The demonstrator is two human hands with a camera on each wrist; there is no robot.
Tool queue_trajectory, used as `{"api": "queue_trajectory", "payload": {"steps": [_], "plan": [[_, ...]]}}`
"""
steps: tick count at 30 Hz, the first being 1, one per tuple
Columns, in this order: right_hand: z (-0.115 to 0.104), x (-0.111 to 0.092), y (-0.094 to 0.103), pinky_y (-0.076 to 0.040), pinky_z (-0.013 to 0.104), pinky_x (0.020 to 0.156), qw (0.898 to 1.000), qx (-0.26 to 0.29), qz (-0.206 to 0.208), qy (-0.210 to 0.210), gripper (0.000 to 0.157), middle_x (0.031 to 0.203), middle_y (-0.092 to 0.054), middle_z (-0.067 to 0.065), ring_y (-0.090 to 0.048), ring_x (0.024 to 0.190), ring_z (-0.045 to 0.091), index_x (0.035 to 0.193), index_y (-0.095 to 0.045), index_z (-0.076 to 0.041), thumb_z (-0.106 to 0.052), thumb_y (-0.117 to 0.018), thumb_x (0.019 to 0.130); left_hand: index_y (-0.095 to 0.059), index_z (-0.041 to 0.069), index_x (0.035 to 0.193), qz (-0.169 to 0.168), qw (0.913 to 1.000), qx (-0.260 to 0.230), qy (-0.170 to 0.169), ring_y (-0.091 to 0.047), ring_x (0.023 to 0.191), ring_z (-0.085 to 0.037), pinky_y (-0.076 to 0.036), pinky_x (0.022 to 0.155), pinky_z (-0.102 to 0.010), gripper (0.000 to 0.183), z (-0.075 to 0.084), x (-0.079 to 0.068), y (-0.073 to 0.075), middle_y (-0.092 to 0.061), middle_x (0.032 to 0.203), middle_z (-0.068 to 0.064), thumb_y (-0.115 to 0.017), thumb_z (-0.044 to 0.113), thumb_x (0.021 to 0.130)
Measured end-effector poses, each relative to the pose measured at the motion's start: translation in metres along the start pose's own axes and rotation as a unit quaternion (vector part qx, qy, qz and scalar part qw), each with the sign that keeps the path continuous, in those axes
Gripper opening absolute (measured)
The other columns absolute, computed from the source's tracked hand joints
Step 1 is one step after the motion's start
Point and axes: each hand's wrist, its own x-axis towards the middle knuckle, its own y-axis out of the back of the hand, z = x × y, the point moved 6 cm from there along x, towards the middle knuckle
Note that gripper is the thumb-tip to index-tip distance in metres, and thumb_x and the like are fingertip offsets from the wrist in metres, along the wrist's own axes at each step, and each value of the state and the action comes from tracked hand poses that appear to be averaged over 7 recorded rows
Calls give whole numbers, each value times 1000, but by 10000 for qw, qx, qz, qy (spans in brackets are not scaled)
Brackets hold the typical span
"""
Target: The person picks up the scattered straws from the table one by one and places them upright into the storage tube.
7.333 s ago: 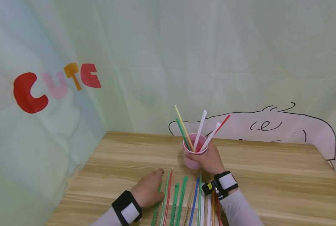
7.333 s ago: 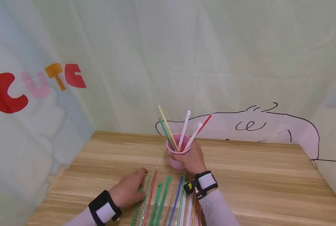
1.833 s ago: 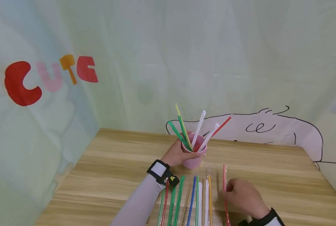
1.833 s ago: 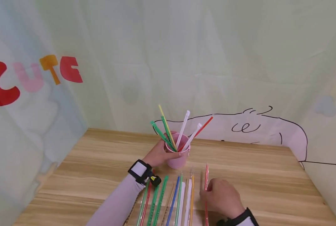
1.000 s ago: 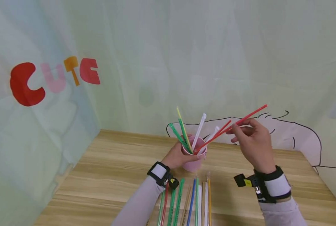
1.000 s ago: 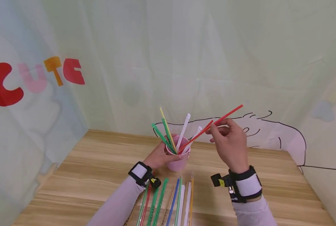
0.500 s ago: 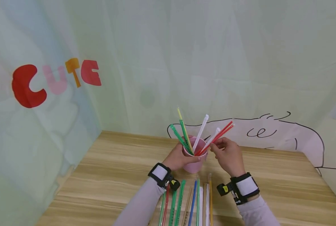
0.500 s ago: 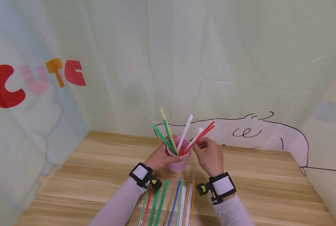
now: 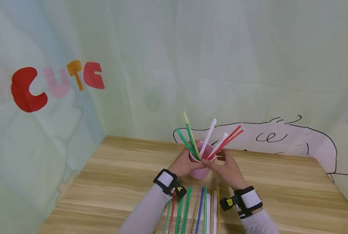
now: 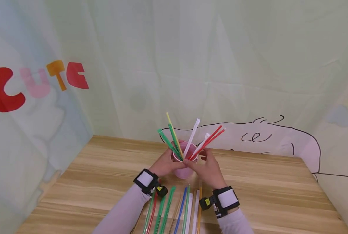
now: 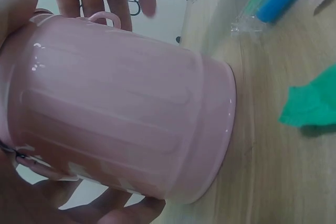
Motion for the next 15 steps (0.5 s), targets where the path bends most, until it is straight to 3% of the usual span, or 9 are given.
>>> {"api": "queue_trajectory", "payload": {"steps": [4,8,11,15], "plan": [[-7,-1,-10,-38,63,98,9976,677,-72,79,80,137,-43,16,-38,123,31,140,-35,-9,-40,-78,80,-36,23,145,131,9996,223,-126,-46,121,-11,-42,102,-48,83,5,-2,2,-50,136,3,-83,25,77],[-24,-5,-15,-40,60,99,9930,1159,-180,170,82,136,-43,20,-42,120,31,140,-35,-5,-26,-82,77,-37,16,144,140,9989,254,-368,-48,120,-15,-42,103,-49,81,22,-9,2,-53,134,-6,-83,16,77],[-34,-6,-17,-45,56,97,9922,1181,-231,325,80,135,-46,22,-46,119,32,140,-36,-3,-20,-82,76,-37,11,143,71,9986,209,-489,-49,120,-19,-42,103,-50,78,34,-14,1,-53,134,-12,-81,12,78],[-38,-4,-19,-47,54,96,9908,1228,-239,512,78,133,-49,23,-48,118,33,139,-38,-2,-17,-81,77,-35,10,144,43,9988,250,-430,-47,122,-22,-41,103,-48,80,38,-16,1,-51,137,-13,-80,9,78]]}}
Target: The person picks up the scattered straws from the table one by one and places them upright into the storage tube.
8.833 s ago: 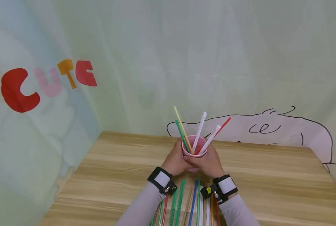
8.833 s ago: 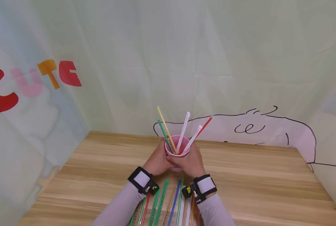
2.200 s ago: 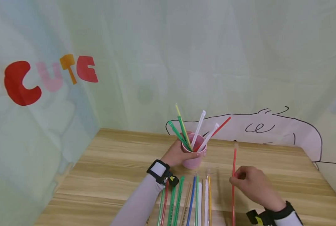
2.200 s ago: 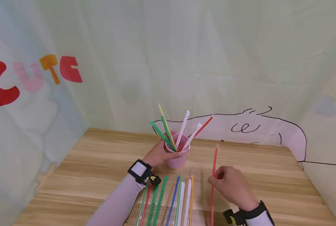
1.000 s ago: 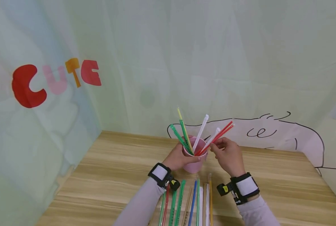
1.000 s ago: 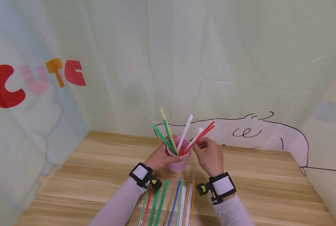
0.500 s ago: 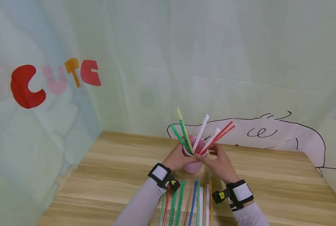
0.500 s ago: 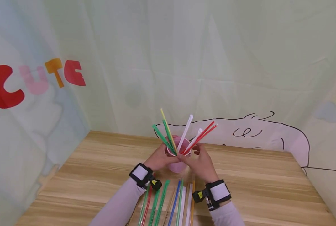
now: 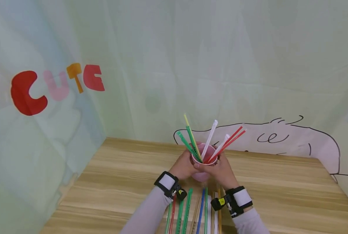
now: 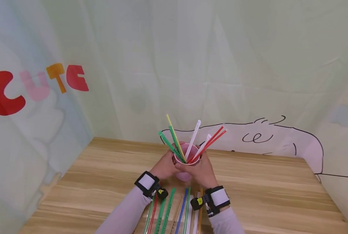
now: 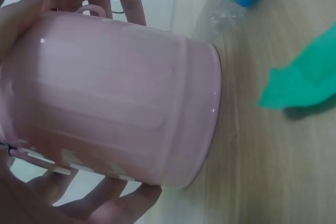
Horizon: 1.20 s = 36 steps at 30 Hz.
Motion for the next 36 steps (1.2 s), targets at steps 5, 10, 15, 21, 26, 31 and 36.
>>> {"api": "queue_trajectory", "payload": {"steps": [5,10,15,21,26,31,36], "plan": [[9,6,-1,-47,54,96,9997,165,6,203,78,131,-50,22,-50,116,31,138,-37,-3,-17,-83,76,-31,12,147,13,9998,-35,205,-46,123,-23,-41,104,-46,88,-1,-2,2,-48,138,-12,-80,2,75],[30,15,-1,-49,51,94,9992,-42,74,380,76,128,-54,13,-52,113,23,136,-42,-10,-24,-84,74,-31,15,147,46,9997,-63,232,-47,121,-19,-41,104,-48,89,-6,-2,3,-50,136,-10,-81,2,74],[42,21,-1,-49,49,94,9985,-301,90,444,76,126,-56,7,-53,111,18,134,-45,-14,-32,-86,73,-26,24,150,3,9996,98,260,-45,120,-11,-41,105,-45,99,-27,3,4,-50,136,1,-83,4,71],[47,20,3,-49,49,94,9987,-325,155,370,75,125,-57,6,-54,110,15,133,-48,-18,-32,-87,71,-21,29,151,27,9978,525,391,-44,122,-16,-39,104,-49,109,-36,4,6,-48,137,1,-88,15,66],[47,20,2,-49,52,92,9990,-230,144,353,75,125,-58,5,-54,110,15,134,-48,-18,-26,-87,71,-23,12,150,332,9830,1533,951,-45,120,-30,-48,94,-50,102,-25,-19,26,-45,137,-12,-85,28,70],[47,21,1,-48,53,92,9990,-304,169,279,77,125,-59,4,-54,110,15,135,-48,-16,-30,-88,70,-35,5,144,380,9636,2359,1197,-54,105,-27,-53,79,-43,83,-14,-51,51,-52,124,-14,-79,27,77],[46,20,3,-47,53,94,9990,-342,149,241,76,126,-59,5,-53,111,14,134,-49,-18,-31,-88,70,-46,2,133,250,9364,3134,1561,-56,84,-20,-51,64,-37,67,-14,-92,65,-59,108,-14,-74,20,75]]}}
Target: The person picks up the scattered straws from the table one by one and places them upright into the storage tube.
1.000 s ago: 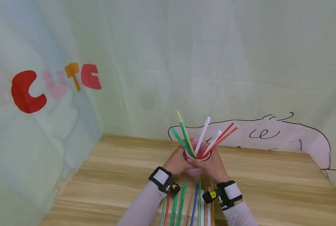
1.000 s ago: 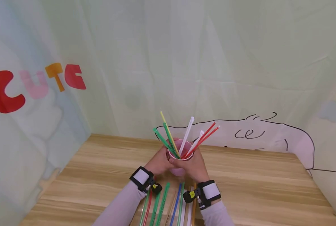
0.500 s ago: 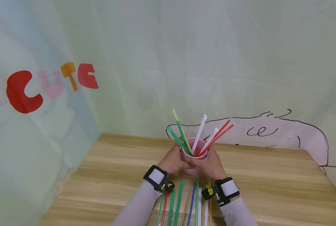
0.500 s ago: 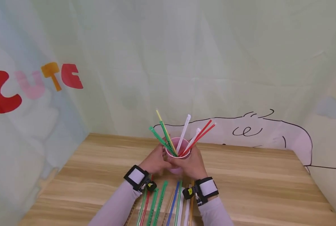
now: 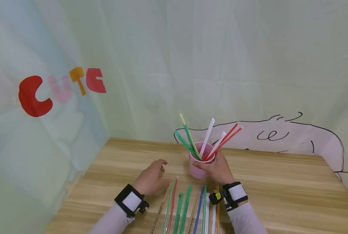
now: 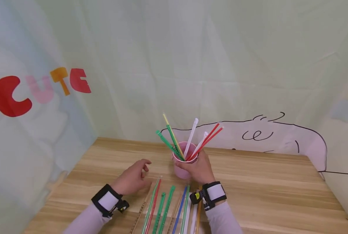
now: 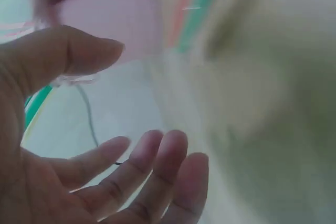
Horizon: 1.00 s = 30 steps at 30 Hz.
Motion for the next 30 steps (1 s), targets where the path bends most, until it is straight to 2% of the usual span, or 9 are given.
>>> {"api": "queue_trajectory", "payload": {"steps": [3,7,12,18,22,27,30], "plan": [[0,0,1,-48,52,93,10000,-16,-1,-44,73,125,-60,4,-54,110,15,132,-51,-19,-31,-87,70,-50,2,129,-109,9995,290,98,-54,73,-16,-50,59,-37,63,-7,-20,-3,-60,98,-11,-75,21,74],[-2,-1,2,-49,53,92,9999,-77,-6,-91,72,124,-60,4,-54,109,17,131,-52,-19,-32,-87,70,-51,-1,124,-264,9990,345,-79,-50,65,-15,-45,55,-34,63,-5,-42,-10,-57,87,-7,-77,22,71],[-2,-1,2,-48,54,93,9999,-78,-15,-110,72,126,-59,5,-53,111,18,131,-51,-19,-32,-87,70,-50,-2,123,-436,9979,360,-311,-48,67,-14,-44,57,-33,63,2,-56,-20,-54,85,-4,-74,16,69],[-2,0,1,-47,54,94,9999,-44,-42,-92,74,127,-58,6,-53,112,17,132,-50,-20,-32,-87,70,-49,-3,121,-317,9979,347,-442,-49,68,-13,-47,62,-35,57,3,-57,-25,-54,82,-2,-68,4,67],[-15,-5,2,-47,55,94,10000,-15,-80,-28,73,127,-58,10,-53,112,20,133,-49,-14,-27,-87,72,-49,-3,122,-195,9989,220,-374,-48,62,-10,-45,56,-31,60,-1,-53,-23,-55,75,2,-67,3,65],[-35,-12,4,-45,59,94,9998,133,-118,133,70,127,-57,20,-53,113,30,133,-49,-4,-17,-85,74,-50,-5,123,-5,9998,29,-211,-48,55,-7,-44,48,-26,55,-2,-48,-7,-55,69,5,-67,5,72],[-29,-9,4,-47,58,92,9997,79,-119,209,70,127,-57,19,-53,113,29,133,-49,-5,-18,-85,74,-51,-5,122,193,9995,-232,-80,-52,58,-7,-46,49,-26,47,1,-44,11,-56,73,3,-66,4,78]]}}
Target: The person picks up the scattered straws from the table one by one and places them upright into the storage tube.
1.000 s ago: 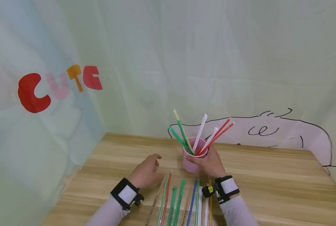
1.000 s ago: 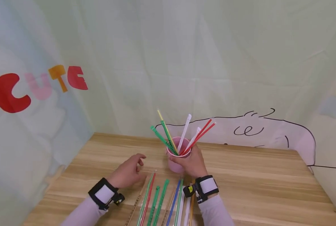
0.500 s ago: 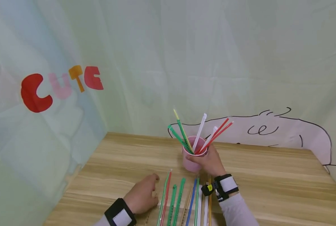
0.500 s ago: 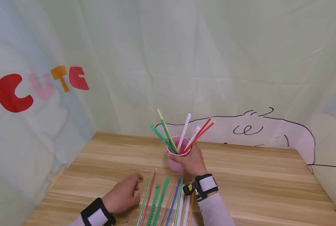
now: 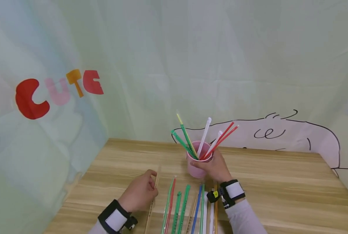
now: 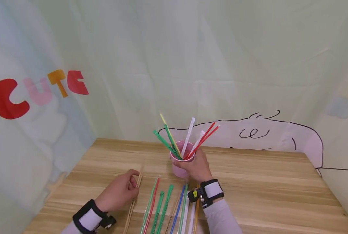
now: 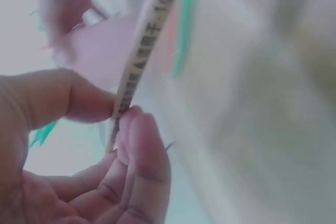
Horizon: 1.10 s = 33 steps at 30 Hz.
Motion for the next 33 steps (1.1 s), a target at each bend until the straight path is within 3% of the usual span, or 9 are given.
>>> {"api": "queue_trajectory", "payload": {"steps": [4,8,11,15,18,21,24,28,33], "plan": [[18,6,-1,-48,54,92,9999,-120,46,-57,72,126,-59,10,-53,112,21,133,-50,-13,-25,-86,72,-51,-1,119,429,9975,-544,-108,-58,64,-8,-50,51,-25,37,11,6,29,-58,81,-3,-65,6,86],[28,9,0,-49,51,93,9996,-164,131,-190,74,125,-58,1,-53,111,15,133,-50,-21,-30,-88,70,-43,2,118,875,9852,-1283,-722,-64,70,-12,-56,58,-28,30,32,10,58,-60,90,-11,-60,7,94],[30,10,0,-49,51,92,9995,-144,140,-225,74,124,-58,0,-52,110,14,132,-50,-23,-31,-88,69,-35,3,117,1131,9664,-1982,-1186,-67,73,-17,-59,63,-31,28,48,14,73,-58,93,-17,-55,8,98],[28,9,-1,-48,52,93,9997,-41,83,-207,73,125,-59,1,-53,111,15,131,-51,-21,-30,-88,69,-27,3,117,1334,9317,-2921,-1695,-68,79,-24,-60,70,-37,28,69,22,82,-56,99,-23,-49,7,100],[17,5,-2,-45,55,96,9997,43,52,-235,74,127,-58,9,-52,113,20,133,-49,-14,-24,-87,71,-23,1,120,1514,9073,-3370,-2008,-67,83,-29,-59,72,-39,30,79,29,85,-54,103,-25,-46,6,101],[1,0,-1,-43,58,98,9996,67,14,-260,74,129,-56,17,-51,116,27,135,-46,-7,-18,-86,72,-22,1,119,1765,8933,-3553,-2114,-66,86,-34,-59,73,-41,28,88,37,84,-53,104,-27,-44,5,102],[-9,-3,0,-42,58,98,9996,145,-38,-235,72,129,-55,21,-51,116,31,134,-48,-3,-12,-85,73,-22,-2,121,1885,8926,-3600,-1955,-65,88,-37,-58,74,-45,29,97,43,80,-51,104,-30,-42,3,102],[-7,-1,0,-42,58,97,9996,249,-33,-120,70,127,-57,21,-51,115,32,132,-50,-2,-11,-85,72,-22,-5,122,1870,9065,-3449,-1561,-65,87,-37,-58,74,-48,31,102,51,66,-51,104,-30,-43,1,101],[9,5,-1,-45,56,95,9997,201,40,-105,70,125,-59,14,-54,112,26,131,-52,-9,-17,-87,71,-25,-3,124,1850,9173,-3289,-1272,-66,84,-37,-59,71,-43,32,83,67,39,-53,104,-29,-46,3,101]]}}
